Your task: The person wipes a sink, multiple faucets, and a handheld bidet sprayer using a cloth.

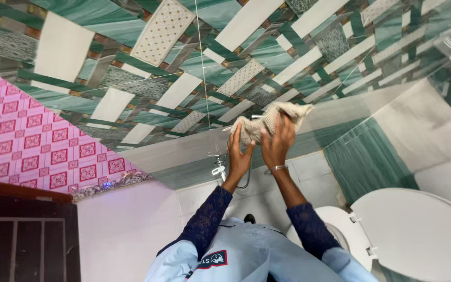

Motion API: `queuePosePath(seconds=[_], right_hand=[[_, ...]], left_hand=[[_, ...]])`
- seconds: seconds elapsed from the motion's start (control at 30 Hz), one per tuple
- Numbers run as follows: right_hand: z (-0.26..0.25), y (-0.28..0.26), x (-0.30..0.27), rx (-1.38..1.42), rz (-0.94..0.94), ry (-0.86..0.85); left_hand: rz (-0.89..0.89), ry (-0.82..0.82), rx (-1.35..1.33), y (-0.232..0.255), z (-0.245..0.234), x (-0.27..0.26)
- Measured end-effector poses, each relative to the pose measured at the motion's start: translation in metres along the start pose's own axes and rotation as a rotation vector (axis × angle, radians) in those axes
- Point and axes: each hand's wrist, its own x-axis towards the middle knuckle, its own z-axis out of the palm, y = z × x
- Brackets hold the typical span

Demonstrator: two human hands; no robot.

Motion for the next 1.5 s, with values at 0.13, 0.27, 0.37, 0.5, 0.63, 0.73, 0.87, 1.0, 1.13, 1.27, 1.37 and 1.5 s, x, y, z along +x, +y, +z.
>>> queuePosePath(seconds=[0.13,0.27,0.37,0.5,0.63,0.73,0.87,1.0,1.13,1.27,1.37,1.5], right_hand=[[0.036,0.018,0.066,-0.238,-0.236,-0.413],[0.062,0.049,0.080,-0.213,-0.434,-0.351],[0.081,0.069,0.086,-0.167,-0.431,-0.280],[0.095,0.069,0.082,-0.207,-0.304,-0.222],[0.087,0.063,0.081,-0.161,-0.118,-0.315],[0.077,0.058,0.084,-0.125,0.094,-0.407],[0.077,0.060,0.080,0.203,0.364,-0.304],[0.082,0.062,0.059,0.439,0.377,-0.152],[0.059,0.059,0.036,0.067,-0.137,-0.143],[0.046,0.050,0.038,-0.271,-0.425,-0.170],[0.049,0.034,0.055,-0.326,-0.432,-0.328],[0.066,0.028,0.073,-0.357,-0.270,-0.371]], left_hand=[[-0.161,-0.151,-0.026,-0.084,0.043,0.035],[-0.116,-0.142,-0.048,-0.110,0.062,0.053],[-0.128,-0.168,0.001,-0.078,0.053,0.045],[0.015,-0.123,0.055,-0.026,0.041,0.060],[-0.006,-0.087,0.104,-0.020,0.042,0.064],[0.006,-0.090,0.201,-0.021,0.037,0.060],[0.153,-0.075,0.359,-0.010,0.031,0.059],[0.236,-0.165,0.361,-0.007,0.032,0.028],[0.054,-0.303,0.256,-0.021,0.026,0.000],[0.006,-0.413,0.290,-0.034,0.030,-0.026],[-0.035,-0.477,0.261,-0.039,0.037,-0.029],[0.110,-0.443,0.139,-0.048,0.039,-0.034]])
